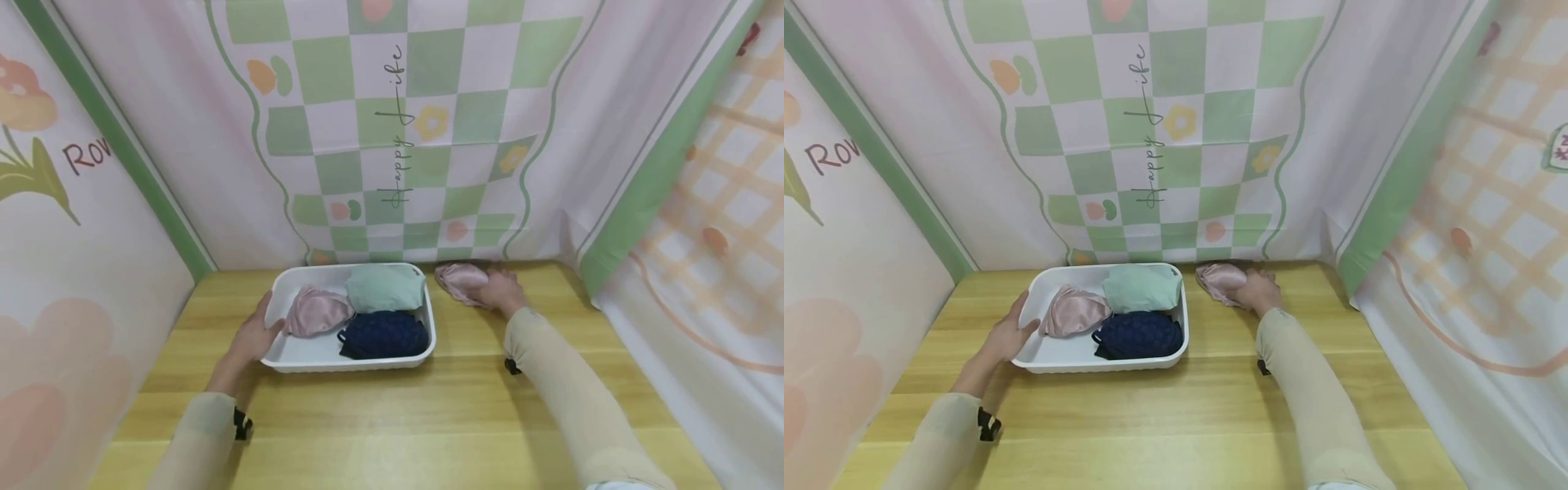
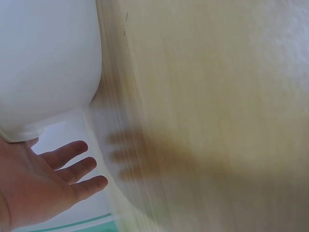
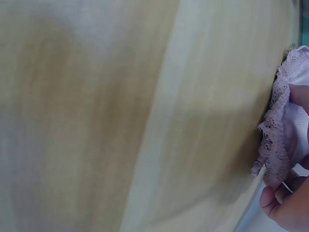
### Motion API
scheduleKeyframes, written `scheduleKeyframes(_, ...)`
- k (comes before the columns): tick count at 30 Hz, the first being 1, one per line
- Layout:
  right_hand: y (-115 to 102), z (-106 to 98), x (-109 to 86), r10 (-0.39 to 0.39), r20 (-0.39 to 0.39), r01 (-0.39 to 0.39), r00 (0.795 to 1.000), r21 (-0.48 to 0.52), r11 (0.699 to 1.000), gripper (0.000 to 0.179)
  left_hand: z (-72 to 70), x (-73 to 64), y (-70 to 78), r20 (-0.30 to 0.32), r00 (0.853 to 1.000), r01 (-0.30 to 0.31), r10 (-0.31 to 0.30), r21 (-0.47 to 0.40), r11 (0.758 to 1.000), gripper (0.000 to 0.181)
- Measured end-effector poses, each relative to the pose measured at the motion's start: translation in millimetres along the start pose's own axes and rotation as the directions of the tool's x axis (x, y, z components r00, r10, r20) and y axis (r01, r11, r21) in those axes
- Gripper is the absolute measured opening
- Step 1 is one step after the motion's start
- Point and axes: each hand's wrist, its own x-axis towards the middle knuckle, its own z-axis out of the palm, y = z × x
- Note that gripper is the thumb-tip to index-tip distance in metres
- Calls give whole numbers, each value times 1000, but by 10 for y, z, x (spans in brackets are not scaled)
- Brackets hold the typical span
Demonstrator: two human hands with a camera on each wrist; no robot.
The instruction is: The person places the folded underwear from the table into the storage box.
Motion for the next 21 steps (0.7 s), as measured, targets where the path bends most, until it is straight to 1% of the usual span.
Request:
scheduleKeyframes(5,-42,-1,-61,-31,-39,32,999,12,999,70,-1,7,-8,-4,1000,1,-1,-11,1000,77)
scheduleKeyframes(9,-69,-1,-97,-43,-46,45,998,60,997,62,-8,3,-15,-8,1000,-2,2,-13,1000,77)
scheduleKeyframes(12,-77,4,-113,-37,-36,40,999,82,996,59,-8,-4,-9,-7,1000,-3,2,-14,1000,77)
scheduleKeyframes(17,-48,24,-141,-18,-37,21,999,80,997,56,-3,-18,6,-1,1000,-10,10,-11,1000,78)
scheduleKeyframes(21,-34,28,-200,-30,-41,34,999,94,995,52,0,-31,21,-2,1000,-15,15,-18,1000,78)
